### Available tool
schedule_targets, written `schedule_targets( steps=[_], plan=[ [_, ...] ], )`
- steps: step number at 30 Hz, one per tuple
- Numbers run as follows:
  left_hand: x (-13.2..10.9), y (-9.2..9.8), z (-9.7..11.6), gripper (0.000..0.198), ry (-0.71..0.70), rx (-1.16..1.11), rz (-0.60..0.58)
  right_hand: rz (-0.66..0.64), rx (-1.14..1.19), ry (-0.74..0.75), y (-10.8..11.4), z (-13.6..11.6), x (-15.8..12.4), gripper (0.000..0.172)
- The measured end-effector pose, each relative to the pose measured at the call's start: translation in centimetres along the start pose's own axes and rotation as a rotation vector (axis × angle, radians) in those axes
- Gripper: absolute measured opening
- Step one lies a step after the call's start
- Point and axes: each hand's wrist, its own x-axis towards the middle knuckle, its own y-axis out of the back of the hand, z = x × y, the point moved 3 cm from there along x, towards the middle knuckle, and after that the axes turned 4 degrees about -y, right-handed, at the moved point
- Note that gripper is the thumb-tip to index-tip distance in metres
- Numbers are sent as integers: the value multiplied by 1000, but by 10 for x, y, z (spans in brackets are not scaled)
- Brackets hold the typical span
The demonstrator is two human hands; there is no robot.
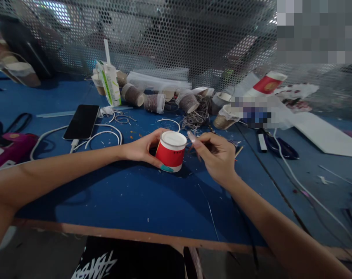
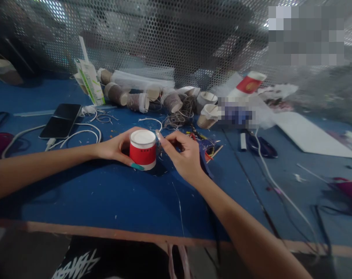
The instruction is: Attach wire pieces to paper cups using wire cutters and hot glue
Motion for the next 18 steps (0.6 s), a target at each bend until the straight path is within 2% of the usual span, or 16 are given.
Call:
schedule_targets(
  steps=[14, 16, 18],
  plan=[
    [-1, -1, 2, 81, 25, 9, -37, -17, -1, -58, -4, 2, -1, 25],
    [-1, -1, 0, 80, 29, 20, -3, 20, -9, -95, -2, 8, 0, 23],
    [0, 0, -4, 78, 16, 44, 71, 123, -29, -113, 2, 16, 1, 21]
  ],
)
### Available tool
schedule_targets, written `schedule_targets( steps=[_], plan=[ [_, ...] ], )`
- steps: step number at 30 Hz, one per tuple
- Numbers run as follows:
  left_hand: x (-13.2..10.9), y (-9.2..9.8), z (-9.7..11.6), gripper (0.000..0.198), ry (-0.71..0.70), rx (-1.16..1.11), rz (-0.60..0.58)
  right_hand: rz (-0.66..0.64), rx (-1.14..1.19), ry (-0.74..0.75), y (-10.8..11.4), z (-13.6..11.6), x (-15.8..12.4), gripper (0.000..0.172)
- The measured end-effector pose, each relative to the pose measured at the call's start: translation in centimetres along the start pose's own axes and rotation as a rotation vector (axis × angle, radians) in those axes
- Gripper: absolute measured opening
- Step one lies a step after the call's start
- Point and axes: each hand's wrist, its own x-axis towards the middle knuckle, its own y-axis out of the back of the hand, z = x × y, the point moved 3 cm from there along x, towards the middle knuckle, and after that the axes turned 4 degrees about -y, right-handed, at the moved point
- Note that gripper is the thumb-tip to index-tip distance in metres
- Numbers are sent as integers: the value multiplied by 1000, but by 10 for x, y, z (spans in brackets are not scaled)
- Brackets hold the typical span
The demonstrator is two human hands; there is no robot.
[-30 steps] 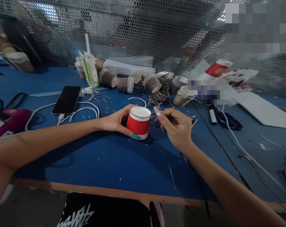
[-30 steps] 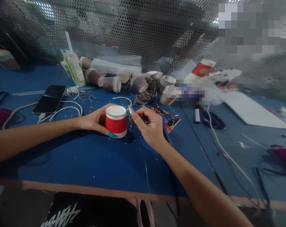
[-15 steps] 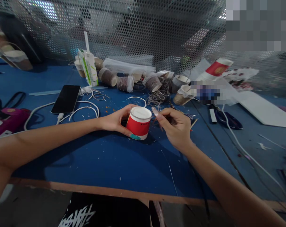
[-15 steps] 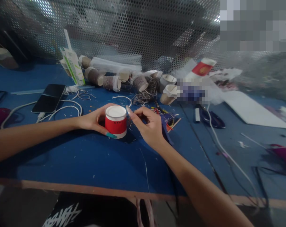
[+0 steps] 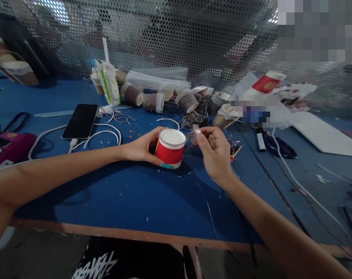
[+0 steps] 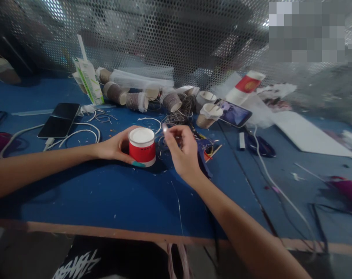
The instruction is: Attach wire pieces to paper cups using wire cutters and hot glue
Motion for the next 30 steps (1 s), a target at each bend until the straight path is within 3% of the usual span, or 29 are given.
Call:
schedule_targets(
  steps=[4, 11, 17, 30],
  plan=[
    [3, 5, -7, 74, -45, 88, 189, 172, -25, 104, 7, 6, 2, 26],
    [6, 12, -4, 66, -12, 274, 372, 49, 297, 214, -3, -16, -14, 19],
    [5, 12, -3, 64, -6, 313, 409, -137, 111, 101, -9, -10, -17, 27],
    [4, 14, -5, 62, -6, 398, 393, -143, 72, 181, -8, -11, -23, 28]
  ],
)
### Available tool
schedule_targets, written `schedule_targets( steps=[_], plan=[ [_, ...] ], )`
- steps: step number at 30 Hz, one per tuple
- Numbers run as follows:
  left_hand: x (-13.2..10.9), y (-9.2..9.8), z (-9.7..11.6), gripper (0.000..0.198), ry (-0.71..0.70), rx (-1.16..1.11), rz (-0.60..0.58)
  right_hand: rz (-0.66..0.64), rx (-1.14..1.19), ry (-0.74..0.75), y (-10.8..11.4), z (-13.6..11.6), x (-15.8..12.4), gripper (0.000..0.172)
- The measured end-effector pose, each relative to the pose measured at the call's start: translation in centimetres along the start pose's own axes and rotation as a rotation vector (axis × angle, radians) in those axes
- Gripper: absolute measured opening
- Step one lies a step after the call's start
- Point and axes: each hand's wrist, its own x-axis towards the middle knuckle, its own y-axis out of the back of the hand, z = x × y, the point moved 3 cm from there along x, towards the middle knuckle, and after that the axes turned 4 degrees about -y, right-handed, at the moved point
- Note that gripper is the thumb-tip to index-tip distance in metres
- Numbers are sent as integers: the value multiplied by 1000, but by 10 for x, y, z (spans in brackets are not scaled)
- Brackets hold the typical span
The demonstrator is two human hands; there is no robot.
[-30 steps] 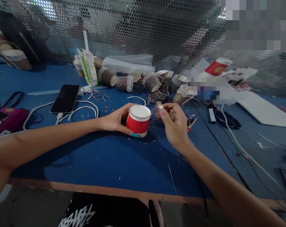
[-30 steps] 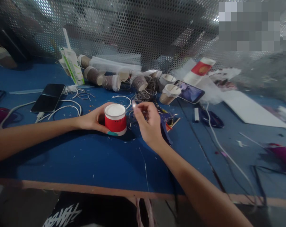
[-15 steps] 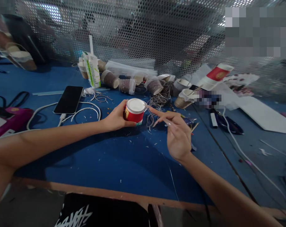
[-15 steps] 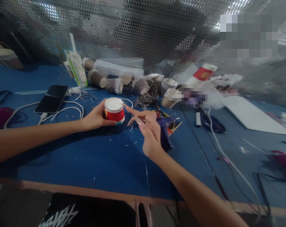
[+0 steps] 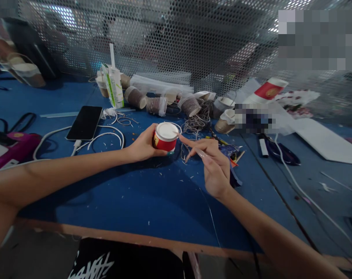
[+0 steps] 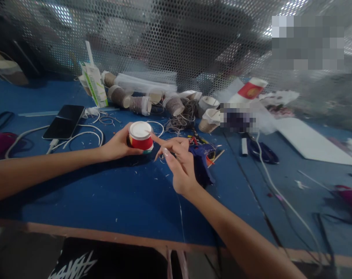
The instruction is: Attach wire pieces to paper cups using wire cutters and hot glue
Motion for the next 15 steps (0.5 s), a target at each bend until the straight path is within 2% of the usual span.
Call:
schedule_targets(
  steps=[7, 15],
  plan=[
    [0, -1, -2, 63, 21, -14, 1, -35, -15, -20, -4, -6, -2, 30],
    [1, -1, -4, 62, -15, 14, 15, -176, -48, 7, -6, -20, -5, 27]
  ],
)
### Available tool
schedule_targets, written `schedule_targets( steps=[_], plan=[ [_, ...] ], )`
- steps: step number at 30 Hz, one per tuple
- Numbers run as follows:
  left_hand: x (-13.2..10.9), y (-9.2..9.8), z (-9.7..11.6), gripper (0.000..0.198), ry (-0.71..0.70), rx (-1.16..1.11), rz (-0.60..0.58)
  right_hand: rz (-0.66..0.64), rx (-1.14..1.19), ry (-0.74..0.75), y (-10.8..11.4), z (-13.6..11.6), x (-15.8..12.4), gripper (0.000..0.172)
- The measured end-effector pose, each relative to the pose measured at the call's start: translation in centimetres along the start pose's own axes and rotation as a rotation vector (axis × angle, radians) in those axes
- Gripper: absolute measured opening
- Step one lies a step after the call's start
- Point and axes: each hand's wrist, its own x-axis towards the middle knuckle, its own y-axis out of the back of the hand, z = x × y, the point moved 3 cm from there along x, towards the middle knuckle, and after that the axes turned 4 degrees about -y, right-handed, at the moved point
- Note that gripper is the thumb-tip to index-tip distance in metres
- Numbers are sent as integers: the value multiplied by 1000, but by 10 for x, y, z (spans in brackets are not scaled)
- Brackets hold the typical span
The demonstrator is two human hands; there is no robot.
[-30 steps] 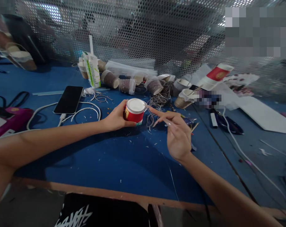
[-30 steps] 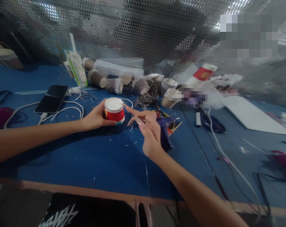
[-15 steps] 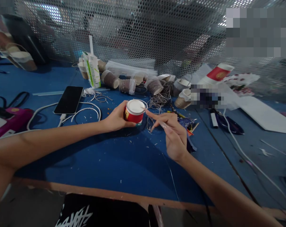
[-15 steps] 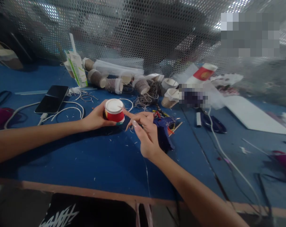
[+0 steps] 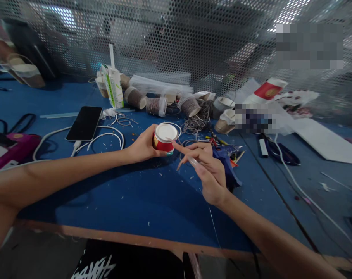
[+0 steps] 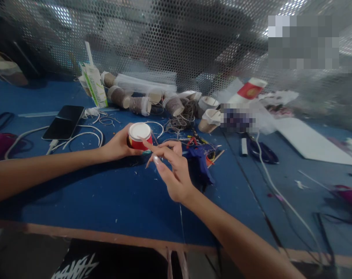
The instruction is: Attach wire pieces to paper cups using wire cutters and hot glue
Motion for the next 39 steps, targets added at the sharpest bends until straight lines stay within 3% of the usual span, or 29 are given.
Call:
schedule_targets(
  steps=[4, 11, 19, 26, 36, 39],
  plan=[
    [0, -1, -5, 63, 26, 4, 22, -51, 7, 51, -1, -2, -3, 26],
    [-1, 0, 3, 60, 23, 36, -14, 112, -99, 8, 4, 2, 0, 26],
    [0, -2, -3, 59, 52, 50, -41, -50, -94, 78, -2, -3, -2, 25],
    [-1, -1, -2, 56, 35, 139, -23, 32, -216, -24, -1, -3, -1, 24],
    [-1, -3, -6, 57, -16, 144, -1, -112, -124, 59, -5, -9, -4, 22],
    [-1, -3, -5, 58, -3, 153, 16, -57, -118, 114, -2, -10, -4, 24]
  ],
)
